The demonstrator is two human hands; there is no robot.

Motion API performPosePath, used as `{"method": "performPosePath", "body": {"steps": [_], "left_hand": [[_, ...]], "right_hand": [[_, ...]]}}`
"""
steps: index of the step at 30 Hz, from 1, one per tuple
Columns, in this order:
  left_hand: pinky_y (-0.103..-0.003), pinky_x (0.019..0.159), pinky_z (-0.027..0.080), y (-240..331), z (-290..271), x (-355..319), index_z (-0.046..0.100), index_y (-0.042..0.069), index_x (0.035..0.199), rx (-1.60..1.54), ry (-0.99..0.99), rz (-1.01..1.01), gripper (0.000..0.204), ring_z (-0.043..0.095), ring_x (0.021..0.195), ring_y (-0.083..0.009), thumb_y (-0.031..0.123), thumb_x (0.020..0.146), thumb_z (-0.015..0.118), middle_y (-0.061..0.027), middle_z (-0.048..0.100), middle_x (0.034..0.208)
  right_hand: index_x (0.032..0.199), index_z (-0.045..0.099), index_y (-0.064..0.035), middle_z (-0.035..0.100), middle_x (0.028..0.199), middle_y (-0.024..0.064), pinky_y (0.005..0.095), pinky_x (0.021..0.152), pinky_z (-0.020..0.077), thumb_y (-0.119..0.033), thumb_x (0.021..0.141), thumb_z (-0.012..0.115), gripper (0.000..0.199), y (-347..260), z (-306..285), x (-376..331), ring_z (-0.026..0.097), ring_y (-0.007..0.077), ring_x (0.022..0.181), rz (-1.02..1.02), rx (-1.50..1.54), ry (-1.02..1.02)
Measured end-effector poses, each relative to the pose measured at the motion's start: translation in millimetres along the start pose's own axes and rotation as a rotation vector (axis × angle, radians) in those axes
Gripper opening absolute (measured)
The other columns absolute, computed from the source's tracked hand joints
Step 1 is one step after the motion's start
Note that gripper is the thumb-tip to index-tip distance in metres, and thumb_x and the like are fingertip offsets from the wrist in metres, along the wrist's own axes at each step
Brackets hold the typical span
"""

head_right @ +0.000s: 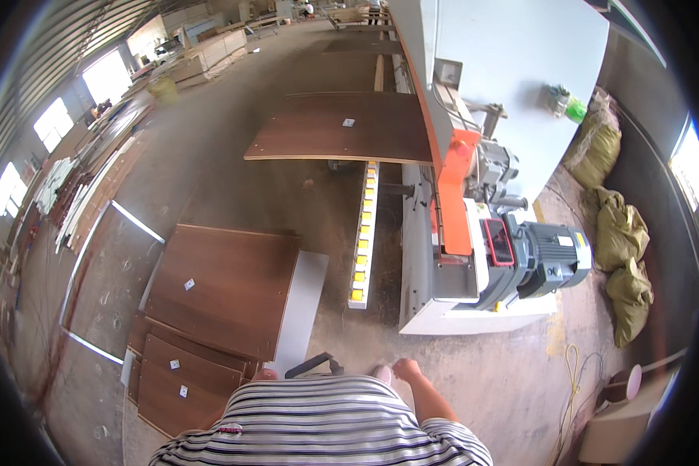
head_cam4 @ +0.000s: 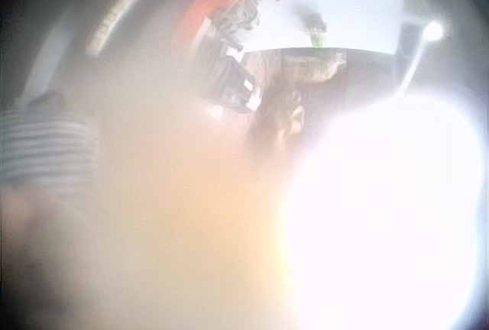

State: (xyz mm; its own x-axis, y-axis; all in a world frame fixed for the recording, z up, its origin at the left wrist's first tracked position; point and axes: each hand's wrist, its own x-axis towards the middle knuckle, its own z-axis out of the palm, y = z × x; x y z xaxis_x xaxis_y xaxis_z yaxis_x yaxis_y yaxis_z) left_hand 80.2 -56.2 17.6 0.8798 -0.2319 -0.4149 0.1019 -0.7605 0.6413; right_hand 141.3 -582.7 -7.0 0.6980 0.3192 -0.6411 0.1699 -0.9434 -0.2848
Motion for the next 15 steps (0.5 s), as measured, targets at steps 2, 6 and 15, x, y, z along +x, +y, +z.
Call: {"method": "performPosePath", "body": {"steps": [2, 6, 15], "left_hand": [[-0.042, 0.063, 0.049, 36.9, -11.9, -6.4, 0.062, 0.004, 0.065, 0.089, 0.030, 0.069, 0.020, 0.060, 0.072, -0.0349, 0.022, 0.067, 0.055, -0.0174, 0.060, 0.071], [-0.040, 0.063, 0.049, 38.1, -18.0, -10.8, 0.064, 0.006, 0.066, 0.066, -0.061, 0.070, 0.018, 0.061, 0.074, -0.0320, 0.022, 0.069, 0.055, -0.0164, 0.060, 0.070], [-0.038, 0.058, 0.047, 46.7, 1.3, 0.2, 0.061, 0.008, 0.062, -0.043, -0.062, -0.045, 0.017, 0.059, 0.066, -0.0284, 0.021, 0.070, 0.054, -0.0131, 0.060, 0.066]], "right_hand": [[0.082, 0.065, -0.0104, 0.065, 0.077, 0.0036, 0.0312, 0.055, 0.0509, -0.024, 0.077, 0.059, 0.016, 16.3, 11.9, 2.2, 0.063, 0.0167, 0.067, -0.087, 0.231, 0.195], [0.081, 0.064, -0.0060, 0.065, 0.069, 0.0034, 0.0247, 0.049, 0.0493, -0.024, 0.082, 0.057, 0.019, 20.2, 12.4, -2.8, 0.061, 0.0118, 0.055, -0.015, 0.653, 0.253], [0.079, 0.066, -0.0116, 0.066, 0.076, 0.0030, 0.0342, 0.060, 0.0517, -0.028, 0.081, 0.049, 0.024, 32.5, -0.4, -28.5, 0.065, 0.0181, 0.068, 0.059, 0.172, 0.152]]}}
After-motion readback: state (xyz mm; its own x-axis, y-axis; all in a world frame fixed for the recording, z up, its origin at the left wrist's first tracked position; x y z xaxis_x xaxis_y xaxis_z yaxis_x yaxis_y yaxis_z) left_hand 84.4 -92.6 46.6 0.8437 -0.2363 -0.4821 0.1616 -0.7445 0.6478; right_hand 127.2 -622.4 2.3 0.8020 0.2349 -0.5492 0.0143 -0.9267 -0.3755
